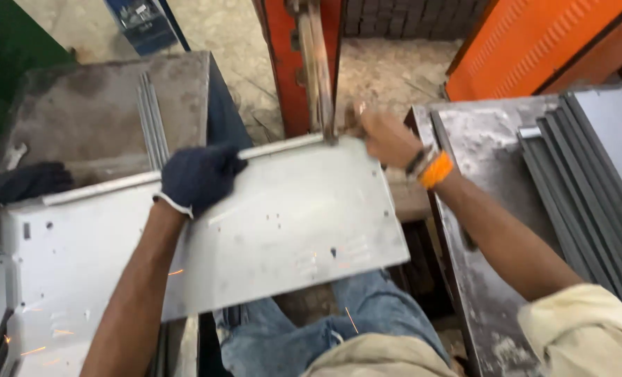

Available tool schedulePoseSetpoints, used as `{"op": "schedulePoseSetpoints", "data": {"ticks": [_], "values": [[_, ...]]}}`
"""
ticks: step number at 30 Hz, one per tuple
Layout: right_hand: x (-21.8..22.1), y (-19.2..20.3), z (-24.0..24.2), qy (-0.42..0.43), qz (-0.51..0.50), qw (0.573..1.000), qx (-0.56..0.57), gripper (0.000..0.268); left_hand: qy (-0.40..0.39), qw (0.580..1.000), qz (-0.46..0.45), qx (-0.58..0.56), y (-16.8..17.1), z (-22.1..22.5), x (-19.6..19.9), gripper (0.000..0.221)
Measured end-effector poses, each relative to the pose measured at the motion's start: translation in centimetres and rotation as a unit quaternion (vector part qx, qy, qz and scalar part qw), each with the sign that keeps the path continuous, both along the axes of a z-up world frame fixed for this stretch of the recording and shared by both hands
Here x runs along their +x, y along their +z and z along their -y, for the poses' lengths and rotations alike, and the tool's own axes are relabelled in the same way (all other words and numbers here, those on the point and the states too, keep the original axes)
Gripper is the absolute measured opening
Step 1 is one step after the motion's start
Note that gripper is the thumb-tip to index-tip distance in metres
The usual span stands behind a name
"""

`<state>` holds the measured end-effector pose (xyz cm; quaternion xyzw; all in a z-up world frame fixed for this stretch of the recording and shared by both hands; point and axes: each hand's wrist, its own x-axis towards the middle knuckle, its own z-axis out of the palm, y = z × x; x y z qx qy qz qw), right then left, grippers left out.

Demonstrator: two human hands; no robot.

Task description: Using a stationary spot welding machine to attach a thin metal strip to a pre-punched metal panel.

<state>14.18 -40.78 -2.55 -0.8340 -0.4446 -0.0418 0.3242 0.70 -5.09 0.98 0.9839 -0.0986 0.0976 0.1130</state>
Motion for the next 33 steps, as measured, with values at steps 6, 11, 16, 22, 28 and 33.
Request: {"op": "schedulePoseSetpoints", "data": {"ticks": [6,11,16,22,28,33], "values": [[-4.2,2.3,2.4,0.004,-0.055,0.998,-0.031,0.043,-0.012,1.0,0.004,-0.001,-1.0,2.8,-3.4,0.023],[-10.1,0.7,3.7,0.007,-0.038,0.995,-0.089,0.037,-0.006,0.999,0.038,-0.027,-6.4,7.2,-7.5,0.019],[-14.9,-4.6,3.9,-0.049,0.019,0.979,-0.199,0.059,-0.021,0.999,0.027,-0.035,-12.1,11.4,-9.4,0.015],[-15.7,-9.1,4.8,-0.098,0.097,0.963,-0.23,0.065,-0.031,0.996,-0.023,-0.082,-14.0,12.3,-9.9,0.022],[-15.9,-9.5,4.0,-0.133,0.056,0.956,-0.257,0.058,-0.035,0.987,-0.141,-0.075,-13.4,11.6,-9.9,0.054],[-15.9,-8.7,2.8,-0.113,0.02,0.97,-0.214,0.052,-0.001,0.987,-0.153,-0.054,-13.4,11.7,-9.9,0.054]]}}
